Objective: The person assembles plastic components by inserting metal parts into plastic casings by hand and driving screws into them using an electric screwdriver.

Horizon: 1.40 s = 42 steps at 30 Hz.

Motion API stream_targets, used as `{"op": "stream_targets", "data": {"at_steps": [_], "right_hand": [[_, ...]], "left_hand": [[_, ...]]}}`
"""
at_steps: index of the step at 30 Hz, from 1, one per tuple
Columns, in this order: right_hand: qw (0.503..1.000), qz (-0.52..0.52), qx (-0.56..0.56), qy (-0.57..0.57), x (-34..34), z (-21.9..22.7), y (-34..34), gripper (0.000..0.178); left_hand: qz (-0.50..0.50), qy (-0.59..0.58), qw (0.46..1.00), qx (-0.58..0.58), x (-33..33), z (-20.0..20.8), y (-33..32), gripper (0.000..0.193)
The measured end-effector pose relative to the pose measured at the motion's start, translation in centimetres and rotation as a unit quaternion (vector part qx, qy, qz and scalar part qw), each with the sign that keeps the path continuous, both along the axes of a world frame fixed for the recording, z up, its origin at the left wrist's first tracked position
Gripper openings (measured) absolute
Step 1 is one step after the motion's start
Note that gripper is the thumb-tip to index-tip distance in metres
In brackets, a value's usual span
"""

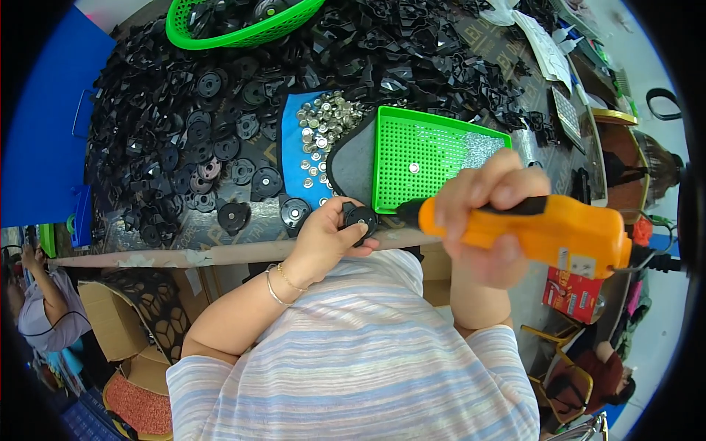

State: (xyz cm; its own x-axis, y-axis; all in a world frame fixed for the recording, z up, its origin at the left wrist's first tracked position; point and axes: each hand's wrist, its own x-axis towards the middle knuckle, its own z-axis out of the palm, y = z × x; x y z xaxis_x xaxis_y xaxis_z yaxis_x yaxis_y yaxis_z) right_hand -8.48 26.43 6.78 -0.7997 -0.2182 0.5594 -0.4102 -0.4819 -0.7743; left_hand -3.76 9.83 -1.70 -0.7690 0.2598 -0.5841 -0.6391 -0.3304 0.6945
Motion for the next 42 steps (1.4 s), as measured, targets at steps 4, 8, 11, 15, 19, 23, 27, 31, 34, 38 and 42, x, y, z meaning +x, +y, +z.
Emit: {"op": "stream_targets", "data": {"at_steps": [4, 8, 11, 15, 19, 23, 27, 31, 34, 38, 42], "right_hand": [[0.999, 0.052, 0.012, -0.011, 0.1, -1.0, -1.8, 0.034], [0.997, 0.064, 0.0, 0.043, -0.7, -2.2, -2.4, 0.031], [0.998, 0.057, 0.016, 0.029, -0.4, -2.3, -2.6, 0.031], [0.997, 0.06, 0.027, 0.036, -0.2, -2.2, -2.3, 0.031], [0.992, 0.051, 0.11, -0.022, 0.4, -1.1, -2.4, 0.029], [0.985, 0.067, 0.153, -0.032, 0.4, -0.6, -2.4, 0.027], [0.989, 0.076, 0.122, -0.036, -0.2, -1.3, -2.5, 0.029], [0.993, 0.114, 0.032, -0.007, -1.4, -1.5, -1.4, 0.033], [0.989, 0.118, -0.065, 0.062, -2.8, 0.0, 1.0, 0.033], [0.995, -0.096, 0.023, 0.031, -4.1, -1.7, 4.9, 0.027], [0.989, -0.148, 0.018, -0.002, -4.2, -3.5, 5.8, 0.025]], "left_hand": [[0.008, 0.011, 1.0, 0.009, 0.1, -0.3, -0.1, 0.022], [0.011, 0.009, 1.0, 0.026, 0.1, -0.5, 0.0, 0.022], [0.01, 0.012, 1.0, 0.017, 0.1, -0.5, -0.1, 0.023], [0.009, 0.019, 0.999, 0.028, 0.3, -0.9, -0.1, 0.023], [-0.004, 0.039, 0.999, 0.024, 0.3, -1.0, -0.3, 0.023], [0.011, 0.069, 0.997, 0.023, 0.5, -1.6, -0.2, 0.022], [0.01, 0.046, 0.998, 0.033, 0.3, -1.3, -0.3, 0.021], [0.003, 0.015, 1.0, 0.023, 0.3, -1.0, 0.0, 0.023], [0.0, -0.003, 1.0, 0.015, 0.1, -0.5, -0.1, 0.025], [-0.001, -0.002, 1.0, 0.004, 0.1, -0.6, -0.2, 0.027], [0.007, 0.005, 1.0, 0.016, 0.1, -0.4, -0.2, 0.028]]}}
